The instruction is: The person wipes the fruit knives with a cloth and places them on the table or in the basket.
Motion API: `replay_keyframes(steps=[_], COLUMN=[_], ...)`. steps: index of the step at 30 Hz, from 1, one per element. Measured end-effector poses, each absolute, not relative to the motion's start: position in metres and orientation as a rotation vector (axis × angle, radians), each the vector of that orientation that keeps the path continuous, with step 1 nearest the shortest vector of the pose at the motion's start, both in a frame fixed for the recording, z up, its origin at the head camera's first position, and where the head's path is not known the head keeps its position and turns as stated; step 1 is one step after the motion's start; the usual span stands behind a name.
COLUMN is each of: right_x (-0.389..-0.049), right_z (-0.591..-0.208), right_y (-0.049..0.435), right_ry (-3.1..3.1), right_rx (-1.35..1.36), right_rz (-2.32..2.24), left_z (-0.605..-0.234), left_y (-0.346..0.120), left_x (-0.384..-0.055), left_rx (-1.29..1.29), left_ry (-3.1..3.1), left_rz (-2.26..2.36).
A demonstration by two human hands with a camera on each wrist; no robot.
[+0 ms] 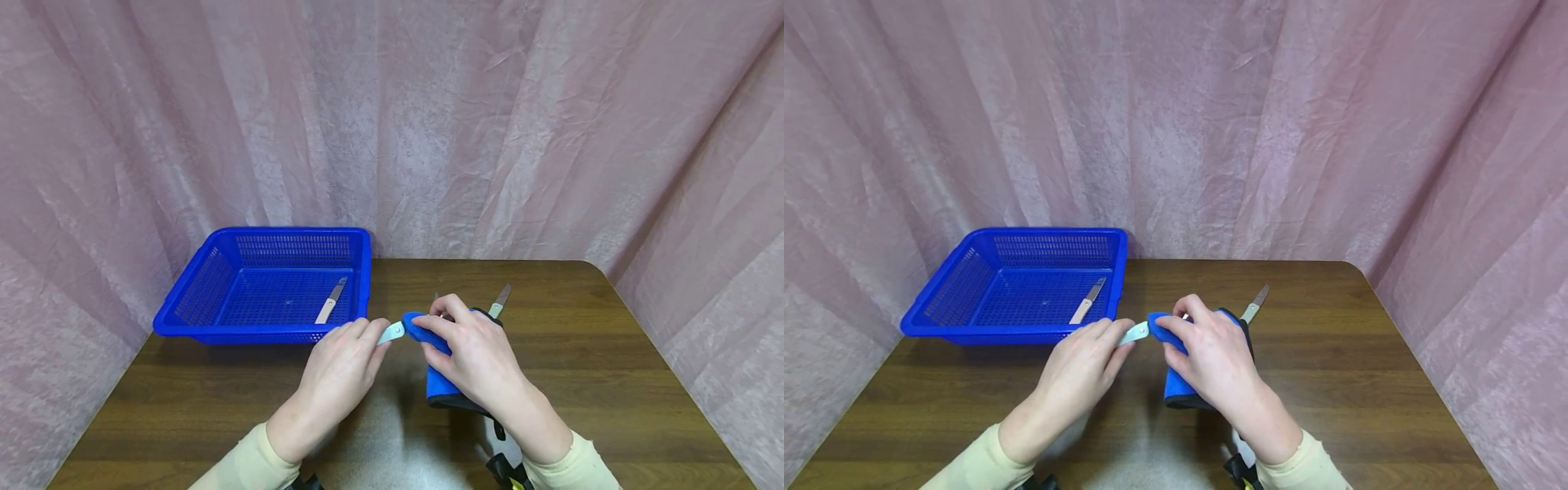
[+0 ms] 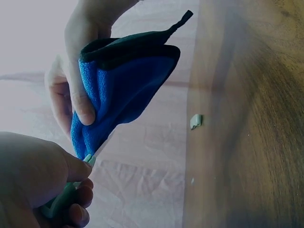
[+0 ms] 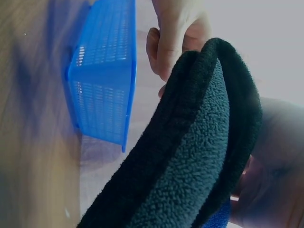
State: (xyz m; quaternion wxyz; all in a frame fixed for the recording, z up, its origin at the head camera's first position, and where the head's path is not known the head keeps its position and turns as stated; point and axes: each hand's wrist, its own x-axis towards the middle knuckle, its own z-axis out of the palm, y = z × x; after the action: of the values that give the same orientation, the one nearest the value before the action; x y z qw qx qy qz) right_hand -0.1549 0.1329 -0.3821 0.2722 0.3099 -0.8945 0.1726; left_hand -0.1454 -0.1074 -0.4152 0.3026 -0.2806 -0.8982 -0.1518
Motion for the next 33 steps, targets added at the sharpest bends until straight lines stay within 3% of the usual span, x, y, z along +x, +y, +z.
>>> replay_keyframes(steps=[33], right_x=[-0.166], right_z=[-0.378], right_y=[0.15], right_ry=[-2.537], right_rx=[0.653], right_rz=[0.536], left_z=[-0.414], left_y=[-0.11], left_x=[-0.147], left_rx=[-0.734], left_ry=[-2.372], left_rz=[-0.408])
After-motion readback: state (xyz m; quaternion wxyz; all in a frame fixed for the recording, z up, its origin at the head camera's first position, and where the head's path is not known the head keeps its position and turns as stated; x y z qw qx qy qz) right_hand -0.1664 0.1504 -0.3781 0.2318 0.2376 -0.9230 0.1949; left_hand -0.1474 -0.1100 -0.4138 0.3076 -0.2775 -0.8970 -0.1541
